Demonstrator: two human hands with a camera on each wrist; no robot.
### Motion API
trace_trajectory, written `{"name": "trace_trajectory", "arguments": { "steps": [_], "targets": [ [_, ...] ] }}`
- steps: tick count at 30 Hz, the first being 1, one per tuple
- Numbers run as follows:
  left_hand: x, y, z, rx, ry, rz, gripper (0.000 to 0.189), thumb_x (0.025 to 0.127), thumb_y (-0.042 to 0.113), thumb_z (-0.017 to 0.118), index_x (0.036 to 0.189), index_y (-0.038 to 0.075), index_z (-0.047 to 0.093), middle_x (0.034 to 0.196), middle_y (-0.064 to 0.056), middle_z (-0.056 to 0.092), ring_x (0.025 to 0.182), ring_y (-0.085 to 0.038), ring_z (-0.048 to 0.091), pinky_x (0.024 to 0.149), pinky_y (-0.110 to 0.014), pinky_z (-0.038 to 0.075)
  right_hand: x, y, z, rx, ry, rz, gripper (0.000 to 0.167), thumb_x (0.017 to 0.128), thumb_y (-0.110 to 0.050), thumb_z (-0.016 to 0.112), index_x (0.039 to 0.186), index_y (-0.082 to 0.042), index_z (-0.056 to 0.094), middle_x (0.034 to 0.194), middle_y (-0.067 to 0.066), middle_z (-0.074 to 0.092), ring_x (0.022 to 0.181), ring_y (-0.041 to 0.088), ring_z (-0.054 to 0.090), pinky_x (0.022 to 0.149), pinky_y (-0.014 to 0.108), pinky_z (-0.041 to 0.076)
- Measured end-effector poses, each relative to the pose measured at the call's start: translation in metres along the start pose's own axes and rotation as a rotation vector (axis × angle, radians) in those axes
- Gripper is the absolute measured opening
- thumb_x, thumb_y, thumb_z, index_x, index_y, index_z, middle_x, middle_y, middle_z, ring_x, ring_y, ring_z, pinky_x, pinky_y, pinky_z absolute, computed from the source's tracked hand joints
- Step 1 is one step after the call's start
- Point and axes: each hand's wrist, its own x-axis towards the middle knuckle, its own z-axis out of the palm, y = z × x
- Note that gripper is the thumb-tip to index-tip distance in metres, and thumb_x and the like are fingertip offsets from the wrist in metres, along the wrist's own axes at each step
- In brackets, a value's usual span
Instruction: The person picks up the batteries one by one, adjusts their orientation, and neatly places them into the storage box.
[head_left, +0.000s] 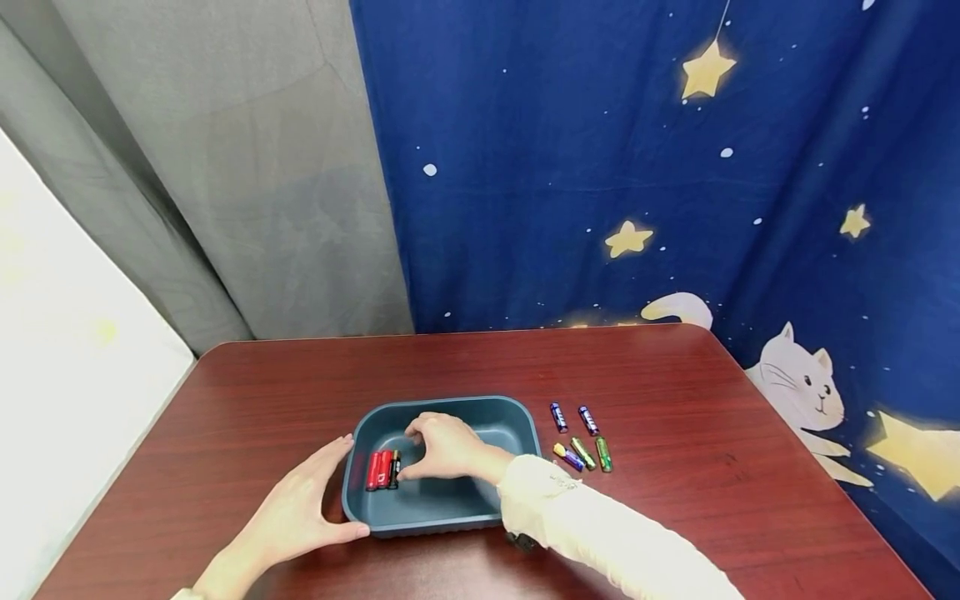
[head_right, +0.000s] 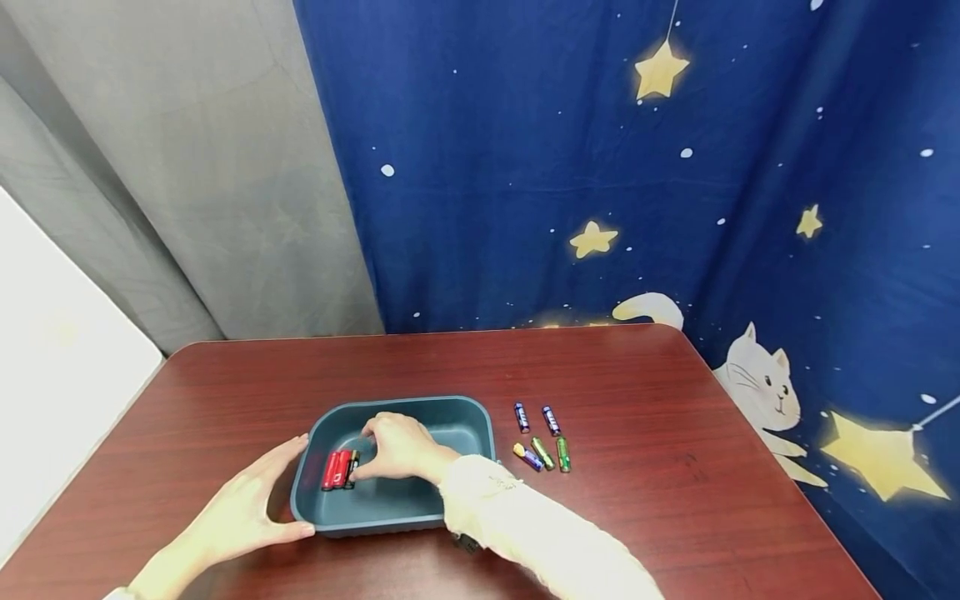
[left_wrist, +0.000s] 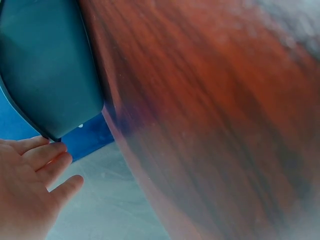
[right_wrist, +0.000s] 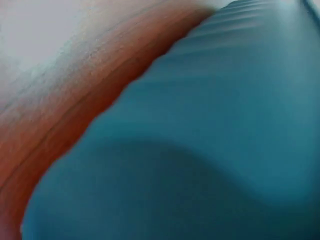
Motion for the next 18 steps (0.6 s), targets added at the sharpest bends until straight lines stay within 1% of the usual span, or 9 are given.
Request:
{"name": "trace_trajectory", "arguments": {
  "steps": [6, 9, 13, 15, 18],
  "targets": [
    [0.0, -0.001, 0.001, -0.012, -0.004, -0.019, 0.103, 0.057, 0.069, 0.068, 0.135, 0.008, 0.041, 0.134, -0.008, 0.045, 0.12, -0.025, 0.043, 0.093, -0.048, 0.041, -0.02, 0.008, -0.025, 0.14, 0.024, -0.001, 0.056, 0.068, -0.044, 0.075, 0.11, -0.009, 0.062, 0.096, 0.0, 0.062, 0.087, 0.012, 0.057, 0.072, 0.017, 0.045],
    [-0.001, 0.0, 0.002, -0.009, -0.005, -0.02, 0.103, 0.057, 0.069, 0.069, 0.135, 0.007, 0.041, 0.135, -0.009, 0.045, 0.121, -0.025, 0.043, 0.093, -0.048, 0.041, -0.03, 0.017, -0.036, 0.208, 0.05, 0.003, 0.054, 0.069, -0.043, 0.074, 0.11, -0.01, 0.061, 0.094, -0.003, 0.06, 0.086, 0.012, 0.056, 0.074, 0.019, 0.045],
    [-0.001, 0.0, 0.002, 0.001, -0.005, -0.014, 0.103, 0.057, 0.069, 0.069, 0.135, 0.007, 0.041, 0.135, -0.009, 0.045, 0.121, -0.025, 0.043, 0.093, -0.047, 0.041, -0.043, 0.033, -0.046, 0.25, 0.126, -0.007, 0.049, 0.069, -0.04, 0.075, 0.108, -0.013, 0.062, 0.09, -0.008, 0.056, 0.084, 0.014, 0.055, 0.073, 0.021, 0.045],
    [-0.001, 0.0, 0.002, 0.002, -0.002, -0.013, 0.103, 0.057, 0.069, 0.069, 0.135, 0.007, 0.041, 0.134, -0.008, 0.045, 0.121, -0.024, 0.043, 0.093, -0.047, 0.041, -0.05, 0.042, -0.049, 0.275, 0.182, -0.024, 0.047, 0.068, -0.037, 0.076, 0.105, -0.013, 0.063, 0.088, -0.008, 0.057, 0.083, 0.017, 0.057, 0.072, 0.024, 0.046],
    [-0.001, 0.0, 0.003, 0.002, 0.001, -0.015, 0.104, 0.056, 0.069, 0.069, 0.135, 0.007, 0.041, 0.134, -0.008, 0.045, 0.121, -0.024, 0.043, 0.093, -0.047, 0.041, -0.06, 0.056, -0.053, 0.313, 0.255, -0.038, 0.043, 0.067, -0.032, 0.077, 0.103, -0.012, 0.064, 0.086, -0.006, 0.057, 0.081, 0.018, 0.057, 0.069, 0.029, 0.048]
  ]
}}
